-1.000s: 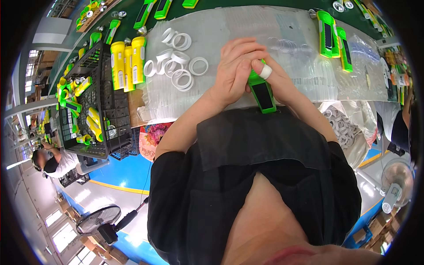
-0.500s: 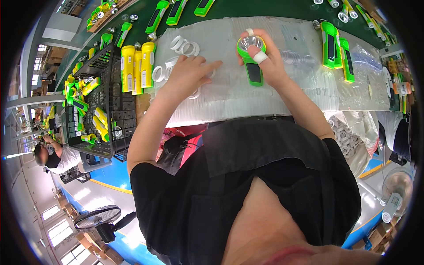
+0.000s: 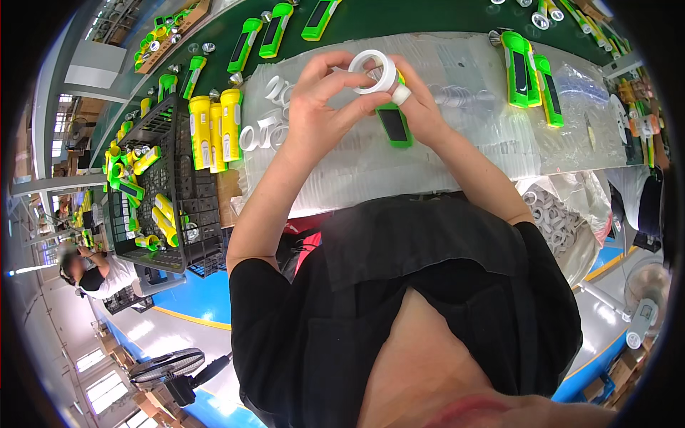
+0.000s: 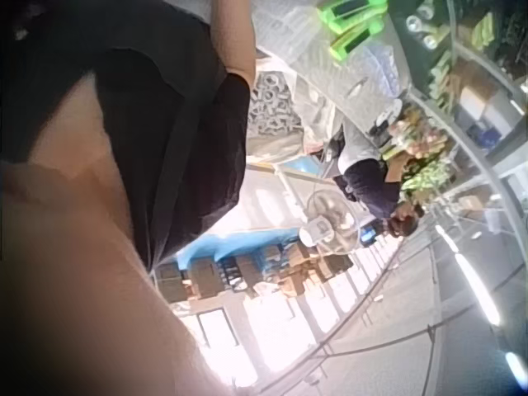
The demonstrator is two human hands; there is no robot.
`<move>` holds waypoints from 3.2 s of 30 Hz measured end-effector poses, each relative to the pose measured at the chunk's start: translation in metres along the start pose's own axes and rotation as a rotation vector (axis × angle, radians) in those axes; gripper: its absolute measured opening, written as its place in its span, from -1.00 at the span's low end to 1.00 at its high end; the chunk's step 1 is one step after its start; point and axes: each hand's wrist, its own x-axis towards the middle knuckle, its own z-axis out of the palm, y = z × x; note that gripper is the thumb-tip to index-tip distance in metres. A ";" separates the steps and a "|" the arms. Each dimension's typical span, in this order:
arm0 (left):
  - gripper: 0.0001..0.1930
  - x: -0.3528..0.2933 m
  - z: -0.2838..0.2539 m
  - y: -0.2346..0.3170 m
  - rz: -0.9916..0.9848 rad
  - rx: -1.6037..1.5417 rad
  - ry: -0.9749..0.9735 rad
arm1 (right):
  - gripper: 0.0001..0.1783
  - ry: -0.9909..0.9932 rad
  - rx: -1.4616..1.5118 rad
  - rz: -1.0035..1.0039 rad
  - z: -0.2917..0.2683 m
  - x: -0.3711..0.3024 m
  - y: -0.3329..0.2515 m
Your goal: Assembling plastic flashlight components on a production line.
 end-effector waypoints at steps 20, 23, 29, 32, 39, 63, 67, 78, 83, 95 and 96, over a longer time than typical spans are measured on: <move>-0.52 0.010 0.026 0.015 -0.223 -0.085 -0.264 | -0.56 -0.715 -1.192 -0.081 -0.039 0.046 -0.128; -0.55 0.013 0.027 0.016 -0.225 -0.128 -0.257 | -0.60 -0.838 -1.222 0.045 -0.034 0.056 -0.135; -0.53 0.014 0.036 0.011 -0.152 -0.073 -0.242 | -0.56 -0.703 -1.353 0.141 -0.026 0.057 -0.144; -0.54 0.016 0.040 0.010 -0.107 -0.084 -0.204 | -0.45 -0.493 -1.493 0.234 -0.016 0.044 -0.137; -0.53 0.016 0.041 0.009 -0.110 -0.059 -0.200 | -0.29 -0.609 -1.501 -0.034 -0.023 0.046 -0.143; -0.55 0.014 0.044 0.013 -0.053 -0.048 -0.154 | -0.33 -0.250 -1.678 0.433 -0.001 0.035 -0.137; -0.55 0.012 0.041 0.003 -0.083 -0.056 -0.157 | -0.33 -0.403 -1.438 0.417 -0.002 0.043 -0.155; -0.56 -0.006 0.039 -0.017 -0.136 -0.245 -0.100 | -0.03 0.196 -0.417 0.081 -0.025 -0.047 0.006; -0.68 0.000 0.036 0.010 -0.463 -0.899 -0.044 | -0.56 0.211 -0.352 0.312 0.031 -0.056 0.022; -0.38 0.039 0.044 -0.018 0.150 -0.270 0.180 | -0.39 -0.257 -0.831 -0.086 -0.057 0.049 -0.010; -0.33 0.046 0.048 -0.029 0.238 -0.073 0.149 | -0.35 -0.225 -0.919 -0.285 -0.075 0.067 -0.003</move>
